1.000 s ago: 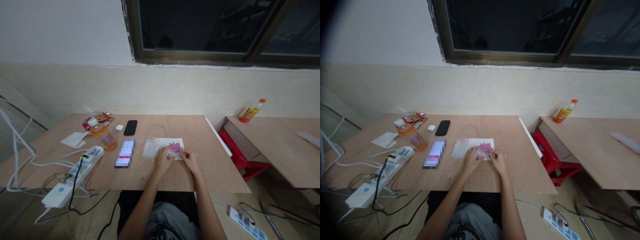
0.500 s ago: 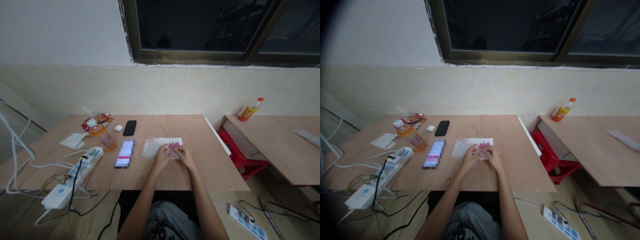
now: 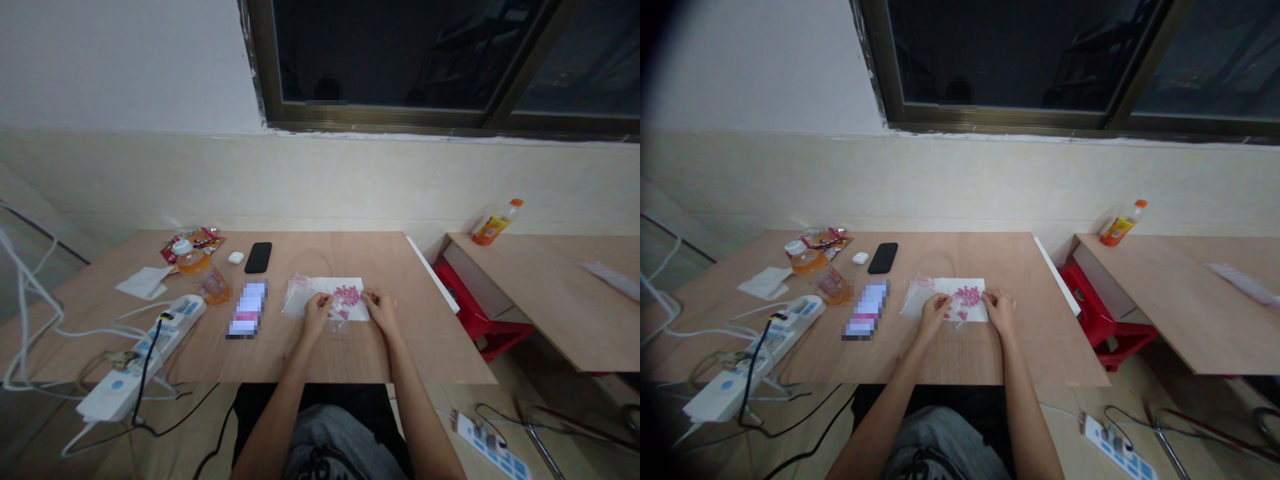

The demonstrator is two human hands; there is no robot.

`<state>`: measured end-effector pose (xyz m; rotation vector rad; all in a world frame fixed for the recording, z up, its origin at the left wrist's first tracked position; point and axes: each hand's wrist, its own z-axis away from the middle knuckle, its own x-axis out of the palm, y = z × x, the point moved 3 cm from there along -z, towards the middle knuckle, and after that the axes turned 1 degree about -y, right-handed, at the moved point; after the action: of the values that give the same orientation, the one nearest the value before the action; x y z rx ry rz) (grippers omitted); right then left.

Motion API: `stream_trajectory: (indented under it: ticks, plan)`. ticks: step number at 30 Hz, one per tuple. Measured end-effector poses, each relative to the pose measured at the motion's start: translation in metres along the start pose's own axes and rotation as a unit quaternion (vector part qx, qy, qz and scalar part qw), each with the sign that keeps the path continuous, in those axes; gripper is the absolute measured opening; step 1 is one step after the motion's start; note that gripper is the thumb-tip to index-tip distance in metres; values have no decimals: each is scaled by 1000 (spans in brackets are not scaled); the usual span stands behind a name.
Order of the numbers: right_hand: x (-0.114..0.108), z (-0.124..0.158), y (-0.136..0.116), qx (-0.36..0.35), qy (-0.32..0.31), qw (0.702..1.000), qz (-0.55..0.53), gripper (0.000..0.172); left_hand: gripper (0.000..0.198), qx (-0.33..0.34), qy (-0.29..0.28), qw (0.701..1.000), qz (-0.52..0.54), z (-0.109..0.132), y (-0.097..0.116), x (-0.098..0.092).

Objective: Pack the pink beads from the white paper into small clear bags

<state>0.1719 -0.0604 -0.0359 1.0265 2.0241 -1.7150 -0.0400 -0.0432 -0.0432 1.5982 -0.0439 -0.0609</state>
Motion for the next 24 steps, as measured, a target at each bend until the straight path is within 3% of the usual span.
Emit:
stream_trajectory:
  ticks: [15,19,24]
  plan:
    - [2,2,-6,0,4,996,87,26,28,18,15,1000,-6,5,-3,-2]
    - [0,4,-18,-23,11,999,48,32,28,26,5,1000,5,6,-3,-3]
    - [9,9,-35,-65,-51,995,-51,35,30,31,-1,999,25,7,2,-4]
